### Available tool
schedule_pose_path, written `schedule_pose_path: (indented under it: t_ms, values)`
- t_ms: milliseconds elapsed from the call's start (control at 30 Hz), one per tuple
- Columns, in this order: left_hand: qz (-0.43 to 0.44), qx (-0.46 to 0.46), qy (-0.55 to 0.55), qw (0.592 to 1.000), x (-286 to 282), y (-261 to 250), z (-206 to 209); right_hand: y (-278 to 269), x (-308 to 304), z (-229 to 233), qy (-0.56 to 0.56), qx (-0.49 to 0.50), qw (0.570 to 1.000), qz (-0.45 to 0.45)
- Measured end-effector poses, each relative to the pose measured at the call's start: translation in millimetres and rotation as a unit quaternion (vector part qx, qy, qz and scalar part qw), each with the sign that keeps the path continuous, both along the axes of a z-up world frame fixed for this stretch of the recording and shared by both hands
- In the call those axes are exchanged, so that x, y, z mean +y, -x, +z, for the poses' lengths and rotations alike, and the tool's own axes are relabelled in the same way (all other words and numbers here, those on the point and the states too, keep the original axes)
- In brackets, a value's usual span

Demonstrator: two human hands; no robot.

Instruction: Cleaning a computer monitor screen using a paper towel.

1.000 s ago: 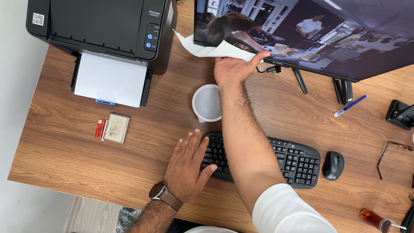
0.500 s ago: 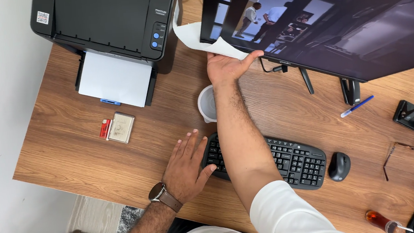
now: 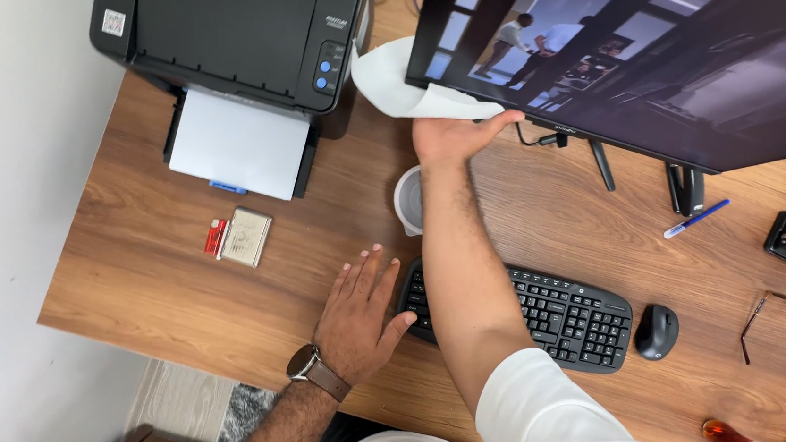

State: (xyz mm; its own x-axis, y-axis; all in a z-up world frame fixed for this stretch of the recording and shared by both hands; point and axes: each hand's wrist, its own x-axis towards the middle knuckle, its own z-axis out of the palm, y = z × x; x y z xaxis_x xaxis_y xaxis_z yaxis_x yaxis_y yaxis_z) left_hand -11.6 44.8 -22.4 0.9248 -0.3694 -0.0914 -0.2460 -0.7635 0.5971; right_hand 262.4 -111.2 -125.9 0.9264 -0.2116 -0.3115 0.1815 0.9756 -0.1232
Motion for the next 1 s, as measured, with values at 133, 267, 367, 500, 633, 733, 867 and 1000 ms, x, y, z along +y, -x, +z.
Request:
schedule_pose_path:
  t_ms: [133,267,367,500,633,733,867,1000]
  values:
    - [0.002,-0.009,0.005,1.000,0.1,5.2,-6.4,-0.5,5.5,2.0,0.010,-0.029,1.000,-0.004]
    - [0.000,-0.004,0.001,1.000,3.2,7.1,-4.8,-3.5,17.9,-5.2,0.011,-0.017,1.000,0.013]
    - [-0.002,-0.002,-0.009,1.000,5.4,6.3,-6.2,-5.1,23.5,-3.5,0.013,-0.017,0.999,0.032]
    - [-0.002,0.008,-0.022,1.000,6.8,6.0,-7.5,-3.6,19.7,-1.8,0.015,0.000,0.999,0.043]
    - [-0.002,0.011,-0.024,1.000,4.5,6.3,-9.1,-3.2,1.3,-4.7,0.014,0.020,1.000,0.018]
    - [-0.008,0.011,-0.024,1.000,3.1,10.1,-5.8,3.2,-13.8,-9.3,0.024,0.032,0.999,0.003]
    - [-0.017,0.002,-0.020,1.000,-0.8,5.6,-2.4,1.8,-33.1,-3.3,0.048,0.033,0.998,-0.003]
    - [-0.023,-0.001,-0.014,1.000,-4.5,5.7,0.9,1.2,-53.7,-3.2,0.061,0.046,0.997,-0.014]
